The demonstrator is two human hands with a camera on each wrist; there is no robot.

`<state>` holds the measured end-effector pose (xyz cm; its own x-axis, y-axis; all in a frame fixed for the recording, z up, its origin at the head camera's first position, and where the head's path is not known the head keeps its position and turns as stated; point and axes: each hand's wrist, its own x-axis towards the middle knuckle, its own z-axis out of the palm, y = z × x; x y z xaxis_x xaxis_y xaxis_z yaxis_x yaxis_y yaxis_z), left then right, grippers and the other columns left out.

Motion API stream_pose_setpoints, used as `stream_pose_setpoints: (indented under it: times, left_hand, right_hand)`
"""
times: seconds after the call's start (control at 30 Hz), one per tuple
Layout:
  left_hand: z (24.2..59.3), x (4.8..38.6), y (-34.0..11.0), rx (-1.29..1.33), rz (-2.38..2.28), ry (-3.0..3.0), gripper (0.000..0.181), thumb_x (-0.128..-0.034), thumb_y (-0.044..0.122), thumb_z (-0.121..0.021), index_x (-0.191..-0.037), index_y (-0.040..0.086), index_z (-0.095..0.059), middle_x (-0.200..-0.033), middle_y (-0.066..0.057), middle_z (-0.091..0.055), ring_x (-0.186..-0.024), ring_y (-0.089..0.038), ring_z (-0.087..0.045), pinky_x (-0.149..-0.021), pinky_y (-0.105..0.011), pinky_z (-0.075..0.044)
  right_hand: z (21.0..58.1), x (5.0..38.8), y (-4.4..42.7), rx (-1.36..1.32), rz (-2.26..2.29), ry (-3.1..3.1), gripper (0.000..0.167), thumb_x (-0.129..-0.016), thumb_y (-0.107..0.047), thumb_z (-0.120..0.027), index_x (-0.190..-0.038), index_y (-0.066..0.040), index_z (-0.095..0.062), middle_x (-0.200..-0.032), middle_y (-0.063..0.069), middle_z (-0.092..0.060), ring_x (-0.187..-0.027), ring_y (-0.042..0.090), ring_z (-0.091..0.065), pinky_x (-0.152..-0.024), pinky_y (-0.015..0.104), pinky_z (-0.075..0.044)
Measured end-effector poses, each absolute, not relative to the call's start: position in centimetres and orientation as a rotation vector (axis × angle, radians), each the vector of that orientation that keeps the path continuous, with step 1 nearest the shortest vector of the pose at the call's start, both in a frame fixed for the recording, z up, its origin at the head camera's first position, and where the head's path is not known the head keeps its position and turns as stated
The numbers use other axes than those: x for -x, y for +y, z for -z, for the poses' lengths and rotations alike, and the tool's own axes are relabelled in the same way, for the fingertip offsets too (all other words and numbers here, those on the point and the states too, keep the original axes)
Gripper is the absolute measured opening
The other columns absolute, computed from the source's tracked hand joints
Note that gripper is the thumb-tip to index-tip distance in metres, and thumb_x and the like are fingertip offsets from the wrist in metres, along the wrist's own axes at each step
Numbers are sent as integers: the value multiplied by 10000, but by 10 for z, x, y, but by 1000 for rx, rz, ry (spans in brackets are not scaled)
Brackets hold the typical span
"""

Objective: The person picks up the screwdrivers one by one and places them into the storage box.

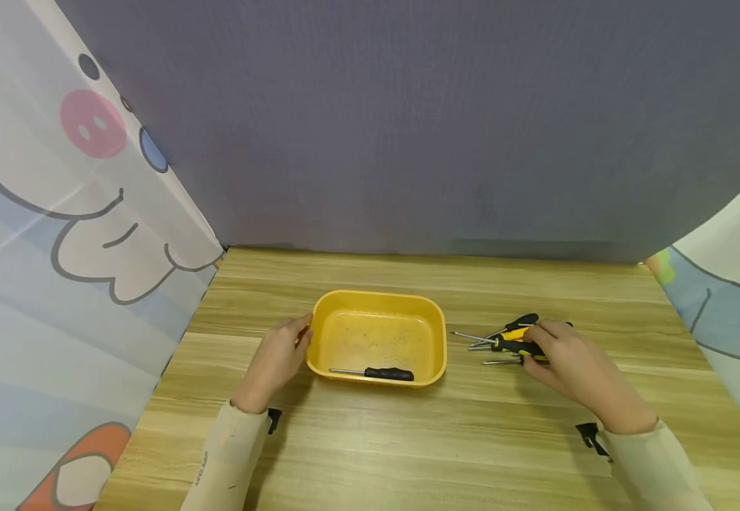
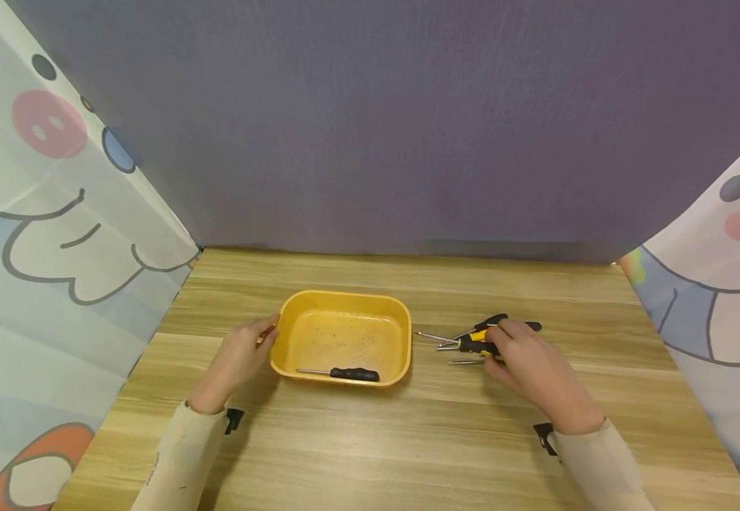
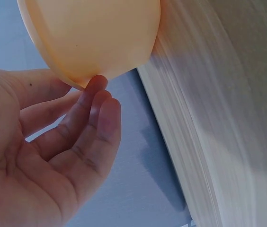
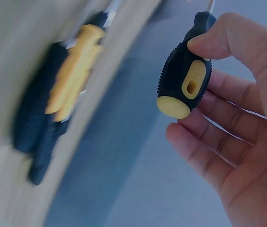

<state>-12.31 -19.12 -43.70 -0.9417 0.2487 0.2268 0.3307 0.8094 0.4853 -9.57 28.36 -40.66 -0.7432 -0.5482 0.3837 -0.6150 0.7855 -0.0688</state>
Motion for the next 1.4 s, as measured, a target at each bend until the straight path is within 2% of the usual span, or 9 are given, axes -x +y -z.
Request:
stream_pose_setpoints:
  times: [0.13,0.27,0.57,1.0,1.2,1.4]
  left_hand:
    - [437,123,-191,454,799,-2841,345,-958,1,-659,-1283,-105,-620,-944,-147,-673,-704,-158,-566,-558,-235,-487]
    - [437,123,-191,465,786,-2844,339,-963,7,-652,-1281,-108,-620,-966,-158,-678,-717,-163,-574,-573,-240,-494]
    - [437,123,-191,453,780,-2844,341,-960,14,-660,-1278,-105,-624,-998,-169,-685,-732,-174,-588,-588,-256,-505]
    - [436,124,-190,445,766,-2836,337,-958,11,-661,-1273,-103,-630,-1019,-187,-689,-733,-185,-586,-598,-279,-512]
    - [437,125,-190,449,767,-2829,331,-953,5,-666,-1263,-106,-635,-996,-177,-690,-715,-172,-572,-585,-271,-506]
    - [436,124,-189,450,774,-2830,327,-952,4,-667,-1260,-103,-639,-978,-166,-687,-713,-170,-570,-586,-276,-503]
  right_hand:
    - [394,104,267,-916,-275,-2649,253,-737,-102,-766,-965,-38,-676,-893,20,-596,-692,123,-492,-542,314,-434]
    - [388,113,250,-969,-298,-2628,229,-741,-96,-756,-943,-29,-674,-888,25,-593,-684,110,-490,-548,296,-451]
    - [384,125,204,-1029,-341,-2691,185,-803,-117,-785,-934,-58,-668,-861,6,-565,-668,95,-457,-550,268,-455]
    - [395,143,128,-1219,-330,-2787,176,-827,-165,-751,-919,-56,-650,-838,14,-541,-665,117,-455,-564,248,-449]
    - [409,145,113,-1240,-369,-2897,143,-838,-140,-721,-844,-91,-587,-770,-21,-435,-631,116,-401,-510,230,-377]
    - [420,145,107,-1260,-394,-2988,126,-857,-135,-719,-838,-74,-610,-768,-19,-472,-642,121,-434,-544,254,-397]
